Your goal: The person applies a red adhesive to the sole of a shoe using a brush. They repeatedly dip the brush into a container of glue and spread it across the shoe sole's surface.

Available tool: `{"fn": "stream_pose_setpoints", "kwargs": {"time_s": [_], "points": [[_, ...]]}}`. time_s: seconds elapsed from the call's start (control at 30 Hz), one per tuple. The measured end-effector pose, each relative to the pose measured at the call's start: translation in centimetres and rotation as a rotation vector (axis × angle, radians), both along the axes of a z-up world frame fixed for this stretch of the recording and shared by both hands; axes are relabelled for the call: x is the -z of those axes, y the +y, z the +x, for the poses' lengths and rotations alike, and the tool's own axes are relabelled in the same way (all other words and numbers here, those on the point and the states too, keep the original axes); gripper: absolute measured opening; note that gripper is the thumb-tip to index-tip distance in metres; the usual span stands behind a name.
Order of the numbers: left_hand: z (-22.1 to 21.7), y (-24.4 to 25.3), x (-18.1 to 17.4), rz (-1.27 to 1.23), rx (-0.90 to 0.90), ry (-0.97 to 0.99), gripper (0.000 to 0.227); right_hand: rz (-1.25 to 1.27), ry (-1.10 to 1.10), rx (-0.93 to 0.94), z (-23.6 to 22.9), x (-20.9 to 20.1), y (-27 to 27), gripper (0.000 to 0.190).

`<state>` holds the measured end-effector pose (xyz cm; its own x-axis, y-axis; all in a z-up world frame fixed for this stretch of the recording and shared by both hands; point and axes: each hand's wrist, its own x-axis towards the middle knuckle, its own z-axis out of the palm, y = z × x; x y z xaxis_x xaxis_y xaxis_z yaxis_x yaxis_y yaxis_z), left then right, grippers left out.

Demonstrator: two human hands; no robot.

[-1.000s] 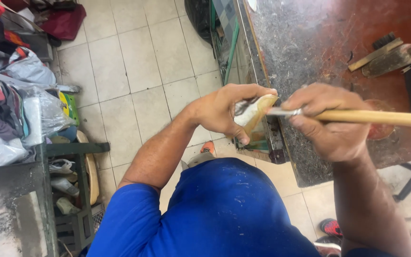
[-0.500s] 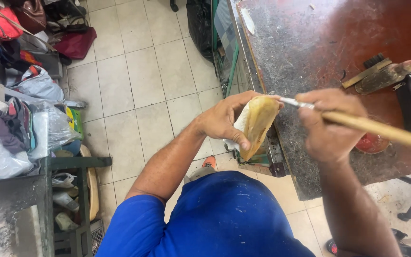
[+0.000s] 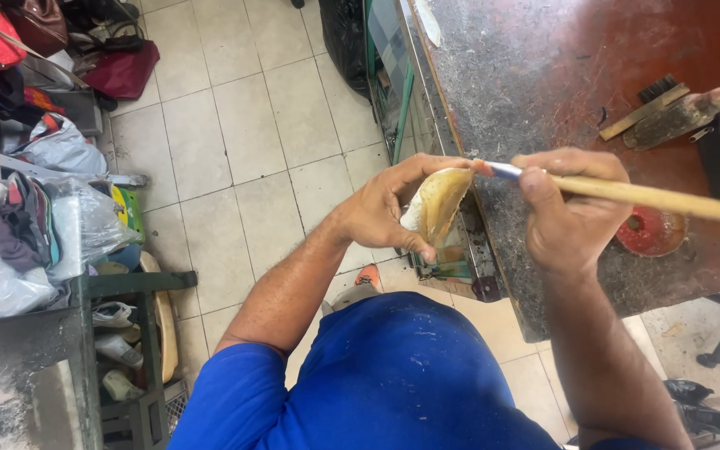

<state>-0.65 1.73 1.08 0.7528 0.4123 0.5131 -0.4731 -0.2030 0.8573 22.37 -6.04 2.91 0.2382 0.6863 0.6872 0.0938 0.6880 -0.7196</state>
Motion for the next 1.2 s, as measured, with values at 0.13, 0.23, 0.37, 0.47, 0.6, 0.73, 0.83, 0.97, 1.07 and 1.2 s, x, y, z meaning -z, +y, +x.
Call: {"fn": "stream_pose_setpoints", "kwargs": {"time_s": [0.13,0.23,0.37,0.47,0.6,0.73,0.83,0.97,1.07,1.2], "points": [[-0.1,0.3,0.1,0.224,-0.142,0.084,0.095,-0.063,0.161,-0.185,-3.1,-1.1,-2.0,0.021],[-0.3,0.2,0.7,0.262,-0.207,0.126,0.095,-0.027,0.074,-0.096,-1.0,-0.2,-0.8,0.019],[-0.7,0.3,1.3,0.329,-0.280,0.202,0.099,-0.066,-0.105,-0.082,-1.5,-1.4,-1.6,0.021],[-0.9,0.5,1.5,0.374,-0.322,0.253,0.101,-0.028,-0.136,-0.170,-0.9,-1.2,-1.1,0.018],[-0.9,0.7,1.9,0.543,-0.382,0.319,0.096,-0.068,-0.204,-0.183,-0.9,-1.9,-1.3,0.022],[-1.0,0.7,1.8,0.519,-0.352,0.315,0.105,-0.112,-0.214,-0.092,-1.0,-2.2,-1.1,0.025],[-1.4,1.5,2.7,0.367,-0.241,0.247,0.105,-0.271,-0.281,-0.407,-0.7,-3.7,-1.6,0.018],[-1.1,2.2,1.0,0.108,-0.026,0.231,0.100,-0.048,-0.240,-0.188,-1.1,-3.0,-0.1,0.021],[-0.3,2.8,1.7,-0.102,0.135,0.093,0.083,0.061,-0.306,-0.245,-1.3,-2.4,0.9,0.016],[0.8,2.7,1.4,-0.378,0.341,-0.016,0.081,0.075,-0.284,-0.167,-1.0,-3.1,2.5,0.021]]}}
